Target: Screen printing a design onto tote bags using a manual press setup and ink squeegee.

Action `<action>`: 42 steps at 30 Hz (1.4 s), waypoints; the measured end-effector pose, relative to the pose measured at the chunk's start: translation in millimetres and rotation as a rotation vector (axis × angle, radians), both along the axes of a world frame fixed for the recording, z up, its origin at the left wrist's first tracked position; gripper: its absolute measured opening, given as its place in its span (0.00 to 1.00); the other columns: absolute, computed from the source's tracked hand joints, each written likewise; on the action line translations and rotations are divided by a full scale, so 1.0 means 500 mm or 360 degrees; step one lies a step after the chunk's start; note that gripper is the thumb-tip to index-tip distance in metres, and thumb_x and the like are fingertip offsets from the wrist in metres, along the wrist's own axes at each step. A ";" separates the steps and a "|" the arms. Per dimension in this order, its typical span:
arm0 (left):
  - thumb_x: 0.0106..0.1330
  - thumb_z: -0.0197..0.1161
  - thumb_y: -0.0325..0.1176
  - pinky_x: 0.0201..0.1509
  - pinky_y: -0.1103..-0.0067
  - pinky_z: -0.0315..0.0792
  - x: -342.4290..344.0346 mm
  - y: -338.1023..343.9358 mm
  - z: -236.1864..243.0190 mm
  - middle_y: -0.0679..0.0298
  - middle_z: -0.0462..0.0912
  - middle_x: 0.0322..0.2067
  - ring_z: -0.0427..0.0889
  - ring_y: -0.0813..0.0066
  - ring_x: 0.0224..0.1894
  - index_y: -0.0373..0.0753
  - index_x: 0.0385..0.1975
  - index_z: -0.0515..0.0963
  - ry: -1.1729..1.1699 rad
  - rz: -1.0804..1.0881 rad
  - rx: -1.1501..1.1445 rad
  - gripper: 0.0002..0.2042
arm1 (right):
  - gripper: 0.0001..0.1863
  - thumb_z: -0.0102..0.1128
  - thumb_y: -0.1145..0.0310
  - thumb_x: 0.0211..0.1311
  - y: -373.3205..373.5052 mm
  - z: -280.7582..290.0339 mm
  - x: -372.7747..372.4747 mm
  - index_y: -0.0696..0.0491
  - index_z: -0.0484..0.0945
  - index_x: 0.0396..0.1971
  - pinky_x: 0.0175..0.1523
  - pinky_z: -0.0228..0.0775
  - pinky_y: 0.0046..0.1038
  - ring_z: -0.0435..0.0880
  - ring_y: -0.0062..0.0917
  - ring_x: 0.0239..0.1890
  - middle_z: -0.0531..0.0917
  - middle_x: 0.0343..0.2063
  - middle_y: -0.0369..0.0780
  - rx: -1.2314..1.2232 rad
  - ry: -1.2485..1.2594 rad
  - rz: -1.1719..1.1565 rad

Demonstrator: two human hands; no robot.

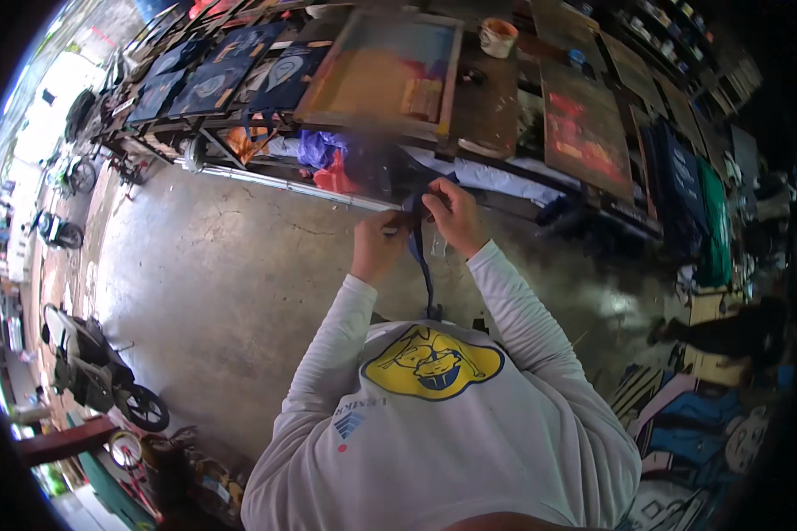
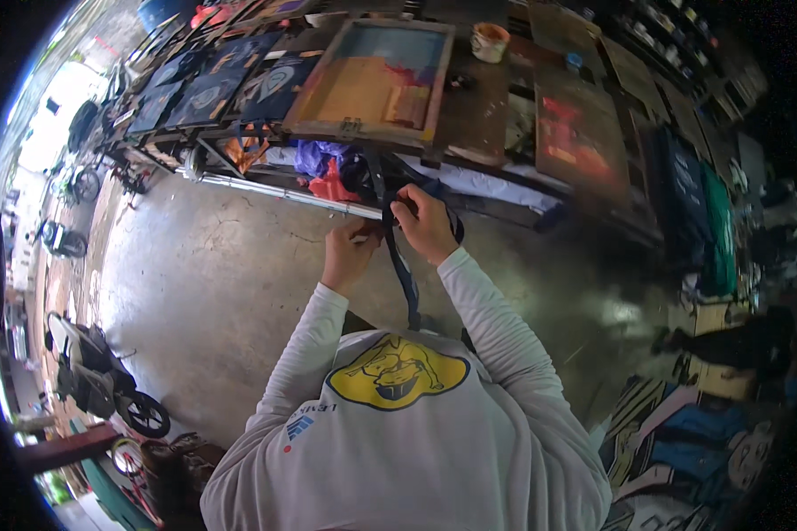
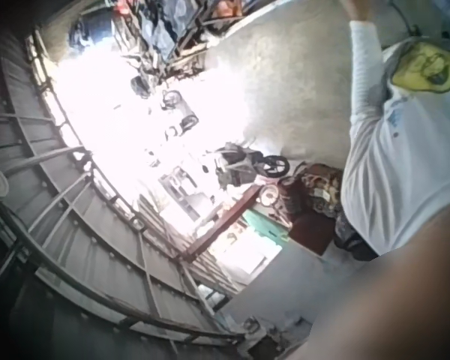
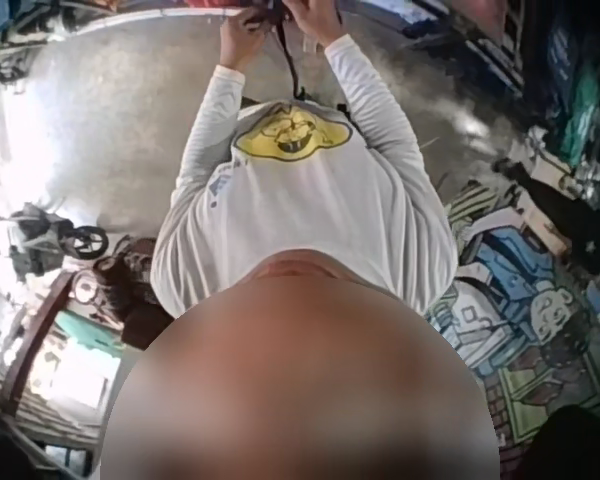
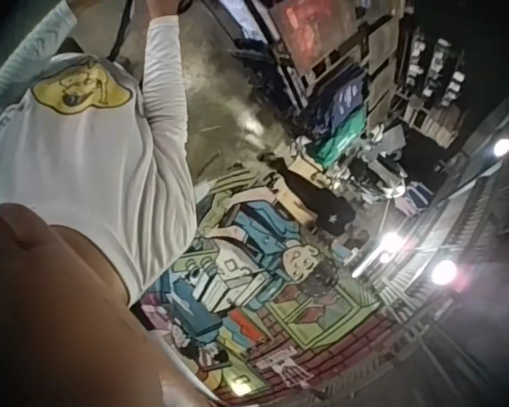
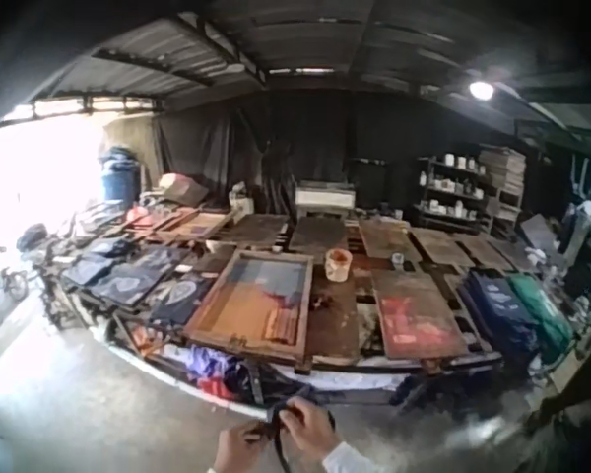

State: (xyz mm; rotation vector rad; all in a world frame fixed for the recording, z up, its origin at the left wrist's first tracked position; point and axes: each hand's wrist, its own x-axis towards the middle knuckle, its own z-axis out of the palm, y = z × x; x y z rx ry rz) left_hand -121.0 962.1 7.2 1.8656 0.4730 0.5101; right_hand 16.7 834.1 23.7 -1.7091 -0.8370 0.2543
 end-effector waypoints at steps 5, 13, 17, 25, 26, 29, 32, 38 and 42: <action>0.63 0.68 0.22 0.43 0.75 0.84 0.005 0.075 -0.007 0.55 0.91 0.36 0.90 0.71 0.38 0.29 0.44 0.85 0.0041 0.0141 -0.0122 0.11 | 0.10 0.63 0.67 0.69 0.127 0.002 0.035 0.59 0.78 0.38 0.34 0.74 0.23 0.80 0.15 0.27 0.81 0.25 0.35 -0.0053 -0.0106 0.0192; 0.64 0.65 0.25 0.43 0.74 0.84 0.054 0.329 -0.074 0.52 0.90 0.35 0.91 0.67 0.37 0.29 0.45 0.84 0.0216 0.0161 0.0128 0.12 | 0.11 0.65 0.65 0.66 0.394 -0.032 0.074 0.59 0.78 0.38 0.35 0.76 0.32 0.86 0.33 0.28 0.83 0.26 0.45 0.0022 0.0031 0.0212; 0.64 0.66 0.28 0.42 0.66 0.82 0.054 0.496 -0.076 0.46 0.89 0.36 0.91 0.51 0.36 0.33 0.44 0.85 0.0128 0.0179 0.0038 0.11 | 0.10 0.64 0.66 0.71 0.531 -0.024 0.083 0.58 0.78 0.42 0.35 0.76 0.22 0.83 0.15 0.30 0.85 0.30 0.35 -0.0009 0.0281 0.0105; 0.67 0.64 0.26 0.38 0.73 0.82 0.011 0.716 -0.023 0.53 0.87 0.30 0.88 0.73 0.33 0.29 0.41 0.83 0.0023 0.0482 -0.0005 0.08 | 0.19 0.75 0.57 0.62 0.746 -0.047 0.031 0.54 0.82 0.44 0.37 0.75 0.26 0.83 0.18 0.29 0.86 0.31 0.37 -0.0206 0.0092 0.0572; 0.67 0.65 0.26 0.38 0.73 0.81 0.003 0.731 -0.017 0.53 0.87 0.29 0.88 0.74 0.33 0.29 0.40 0.82 0.0061 0.0483 -0.0045 0.07 | 0.18 0.76 0.60 0.62 0.760 -0.048 0.024 0.54 0.83 0.44 0.37 0.76 0.27 0.84 0.20 0.29 0.87 0.30 0.39 -0.0036 -0.0028 0.0603; 0.67 0.66 0.28 0.37 0.74 0.81 -0.013 0.752 -0.005 0.54 0.86 0.27 0.87 0.74 0.31 0.29 0.38 0.81 0.0020 0.0619 0.0066 0.07 | 0.12 0.71 0.67 0.64 0.809 -0.055 0.014 0.55 0.83 0.43 0.39 0.78 0.29 0.87 0.29 0.31 0.88 0.33 0.43 -0.0157 -0.0067 0.0636; 0.65 0.68 0.33 0.36 0.68 0.80 -0.021 0.776 0.013 0.49 0.86 0.28 0.90 0.54 0.32 0.34 0.36 0.81 0.0143 0.0755 0.0111 0.08 | 0.10 0.64 0.70 0.66 0.845 -0.056 0.030 0.57 0.83 0.44 0.45 0.79 0.35 0.89 0.41 0.40 0.88 0.39 0.49 -0.0248 -0.0154 0.0778; 0.62 0.72 0.30 0.40 0.71 0.80 0.019 0.777 0.078 0.54 0.87 0.31 0.87 0.62 0.32 0.33 0.41 0.81 -0.0121 0.1085 0.0333 0.12 | 0.13 0.62 0.67 0.67 0.940 0.009 0.085 0.60 0.83 0.44 0.48 0.78 0.37 0.88 0.44 0.43 0.87 0.39 0.51 -0.0108 -0.0032 0.0850; 0.62 0.72 0.30 0.41 0.71 0.80 0.056 0.763 0.102 0.54 0.86 0.33 0.87 0.63 0.34 0.33 0.43 0.80 -0.0139 0.1084 0.0347 0.12 | 0.13 0.61 0.67 0.67 0.979 0.061 0.122 0.60 0.83 0.44 0.48 0.78 0.39 0.87 0.47 0.41 0.88 0.39 0.51 0.0042 -0.0198 0.0758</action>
